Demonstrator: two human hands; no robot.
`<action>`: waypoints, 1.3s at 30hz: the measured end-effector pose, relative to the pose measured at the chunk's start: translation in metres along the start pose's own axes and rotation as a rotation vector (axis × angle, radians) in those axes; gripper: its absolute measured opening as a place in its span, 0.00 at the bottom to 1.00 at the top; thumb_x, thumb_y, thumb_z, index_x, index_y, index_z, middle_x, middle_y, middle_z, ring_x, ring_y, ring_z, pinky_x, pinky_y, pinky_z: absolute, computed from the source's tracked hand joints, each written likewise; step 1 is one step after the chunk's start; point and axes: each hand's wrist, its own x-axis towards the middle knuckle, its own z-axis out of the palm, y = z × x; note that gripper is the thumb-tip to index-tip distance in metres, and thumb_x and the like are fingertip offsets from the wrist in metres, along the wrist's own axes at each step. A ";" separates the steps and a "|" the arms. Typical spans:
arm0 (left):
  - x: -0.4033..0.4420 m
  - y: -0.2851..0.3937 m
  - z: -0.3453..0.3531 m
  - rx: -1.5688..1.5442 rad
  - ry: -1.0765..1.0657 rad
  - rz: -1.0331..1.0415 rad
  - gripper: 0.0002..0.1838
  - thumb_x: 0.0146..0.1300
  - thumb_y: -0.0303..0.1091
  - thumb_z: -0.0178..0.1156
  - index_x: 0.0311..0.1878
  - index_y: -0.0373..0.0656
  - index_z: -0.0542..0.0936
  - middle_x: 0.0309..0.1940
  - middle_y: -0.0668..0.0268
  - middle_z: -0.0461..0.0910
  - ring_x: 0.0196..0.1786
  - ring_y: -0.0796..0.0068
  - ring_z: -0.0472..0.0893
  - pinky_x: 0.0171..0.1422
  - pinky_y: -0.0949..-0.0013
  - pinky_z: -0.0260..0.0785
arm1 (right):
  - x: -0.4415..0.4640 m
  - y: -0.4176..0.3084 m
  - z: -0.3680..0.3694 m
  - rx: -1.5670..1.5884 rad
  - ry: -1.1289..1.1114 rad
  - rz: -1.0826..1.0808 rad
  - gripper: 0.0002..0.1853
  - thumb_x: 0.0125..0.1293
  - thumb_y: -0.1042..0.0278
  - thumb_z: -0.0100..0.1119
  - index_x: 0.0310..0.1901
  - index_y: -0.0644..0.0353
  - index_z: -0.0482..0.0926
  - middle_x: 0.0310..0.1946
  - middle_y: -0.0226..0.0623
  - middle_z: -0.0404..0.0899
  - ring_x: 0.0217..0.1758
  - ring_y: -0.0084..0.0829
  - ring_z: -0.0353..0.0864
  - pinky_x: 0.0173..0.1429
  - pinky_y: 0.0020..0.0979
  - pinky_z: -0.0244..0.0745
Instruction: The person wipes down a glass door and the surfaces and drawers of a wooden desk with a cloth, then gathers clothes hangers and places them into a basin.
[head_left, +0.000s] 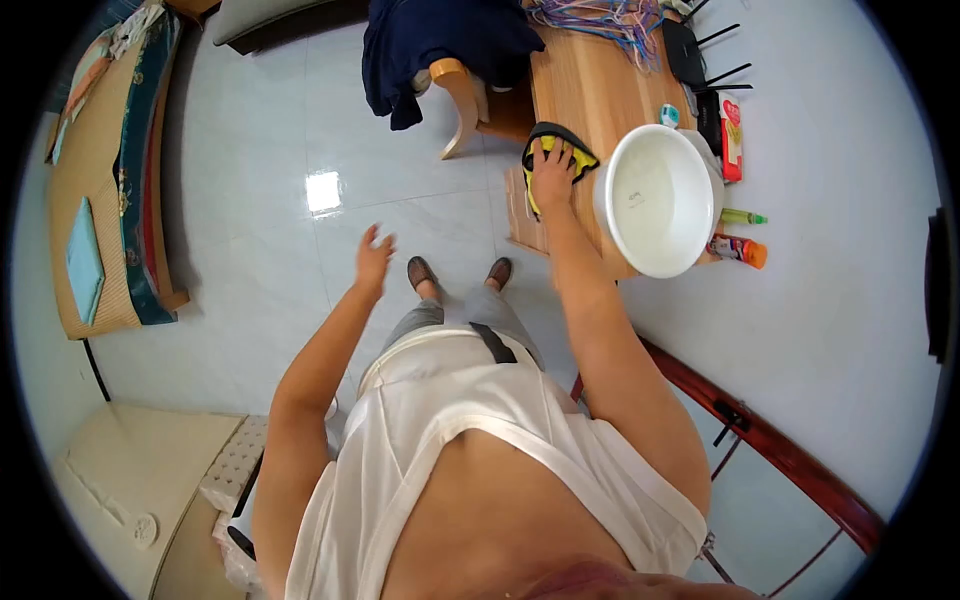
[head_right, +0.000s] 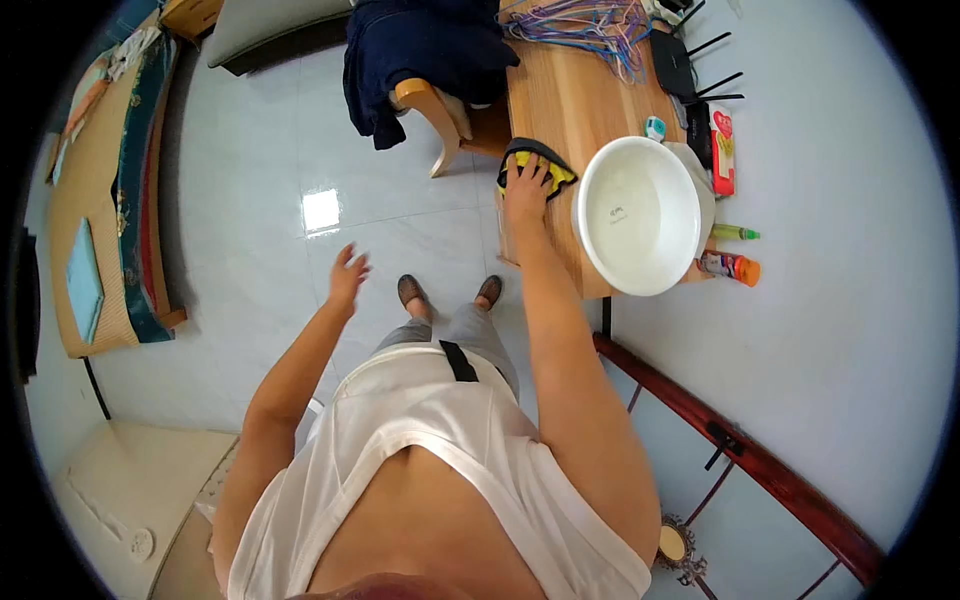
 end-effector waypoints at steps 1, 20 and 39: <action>0.003 -0.014 -0.037 -0.008 0.058 -0.048 0.34 0.65 0.38 0.61 0.72 0.45 0.62 0.66 0.61 0.66 0.43 0.74 0.79 0.47 0.69 0.71 | 0.015 0.001 0.002 0.014 -0.010 0.004 0.29 0.68 0.66 0.47 0.71 0.44 0.61 0.71 0.55 0.55 0.71 0.62 0.57 0.65 0.61 0.63; 0.050 0.030 -0.094 -0.052 0.184 -0.213 0.24 0.67 0.39 0.57 0.64 0.42 0.70 0.49 0.64 0.78 0.41 0.69 0.83 0.45 0.67 0.72 | 0.245 0.007 0.001 0.170 -0.160 -0.042 0.23 0.64 0.60 0.55 0.59 0.59 0.77 0.75 0.48 0.50 0.77 0.56 0.46 0.76 0.54 0.49; 0.135 0.168 -0.060 0.044 0.066 -0.042 0.20 0.69 0.38 0.55 0.61 0.43 0.74 0.46 0.67 0.81 0.40 0.77 0.80 0.47 0.71 0.70 | 0.252 0.037 0.003 0.301 0.016 0.016 0.35 0.58 0.63 0.64 0.68 0.55 0.65 0.71 0.54 0.56 0.73 0.55 0.57 0.72 0.50 0.57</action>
